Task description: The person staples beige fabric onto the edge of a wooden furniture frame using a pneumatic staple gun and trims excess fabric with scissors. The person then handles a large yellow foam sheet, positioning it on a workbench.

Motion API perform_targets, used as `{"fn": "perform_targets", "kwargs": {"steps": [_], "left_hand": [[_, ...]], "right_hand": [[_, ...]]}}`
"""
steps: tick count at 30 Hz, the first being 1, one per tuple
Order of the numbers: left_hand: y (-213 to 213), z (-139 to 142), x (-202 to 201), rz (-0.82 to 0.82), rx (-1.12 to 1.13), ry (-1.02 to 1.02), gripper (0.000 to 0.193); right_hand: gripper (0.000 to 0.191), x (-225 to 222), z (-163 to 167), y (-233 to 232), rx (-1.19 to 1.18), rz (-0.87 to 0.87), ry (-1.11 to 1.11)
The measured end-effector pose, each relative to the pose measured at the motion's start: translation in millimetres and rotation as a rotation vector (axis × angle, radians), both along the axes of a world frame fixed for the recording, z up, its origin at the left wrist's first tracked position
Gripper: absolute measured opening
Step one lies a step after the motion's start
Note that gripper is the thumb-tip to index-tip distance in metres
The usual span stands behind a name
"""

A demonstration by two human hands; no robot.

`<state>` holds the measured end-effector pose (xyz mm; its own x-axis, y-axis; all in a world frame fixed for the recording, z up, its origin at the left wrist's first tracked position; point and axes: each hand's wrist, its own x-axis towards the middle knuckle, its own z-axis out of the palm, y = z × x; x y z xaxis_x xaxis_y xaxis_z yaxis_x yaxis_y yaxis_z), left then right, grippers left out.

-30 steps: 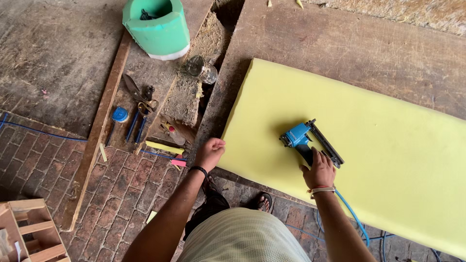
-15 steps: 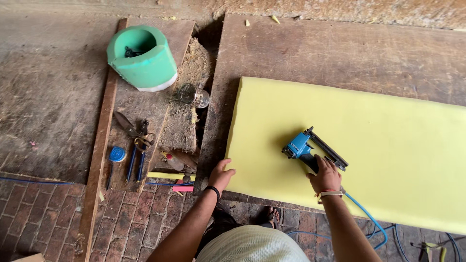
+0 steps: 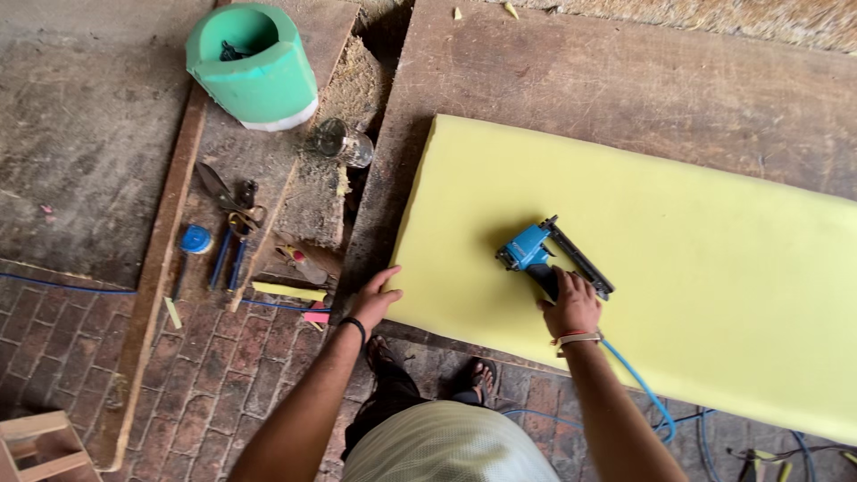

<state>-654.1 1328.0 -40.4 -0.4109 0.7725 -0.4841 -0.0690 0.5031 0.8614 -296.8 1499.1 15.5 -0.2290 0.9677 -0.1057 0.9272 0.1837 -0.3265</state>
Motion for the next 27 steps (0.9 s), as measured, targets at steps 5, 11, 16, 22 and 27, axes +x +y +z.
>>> {"fn": "perform_targets", "kwargs": {"steps": [5,11,16,22,27], "left_hand": [[0,13,27,-0.033,-0.070,0.328,0.075],[9,39,54,-0.257,-0.147,1.068,0.074],[49,39,60,-0.450,-0.030,1.036,0.062],[106,40,114,-0.913,0.205,0.977,0.069],[126,44,189,-1.347,0.263,1.034,0.085]], "right_hand": [[0.067,9,18,11,-0.130,0.078,-0.088],[0.057,39,38,-28,-0.395,-0.109,0.046],[0.042,75,47,-97,-0.325,-0.403,0.162],[0.049,100,75,-194,-0.379,-0.866,0.326],[0.046,102,83,-297,-0.414,-1.205,0.327]]}}
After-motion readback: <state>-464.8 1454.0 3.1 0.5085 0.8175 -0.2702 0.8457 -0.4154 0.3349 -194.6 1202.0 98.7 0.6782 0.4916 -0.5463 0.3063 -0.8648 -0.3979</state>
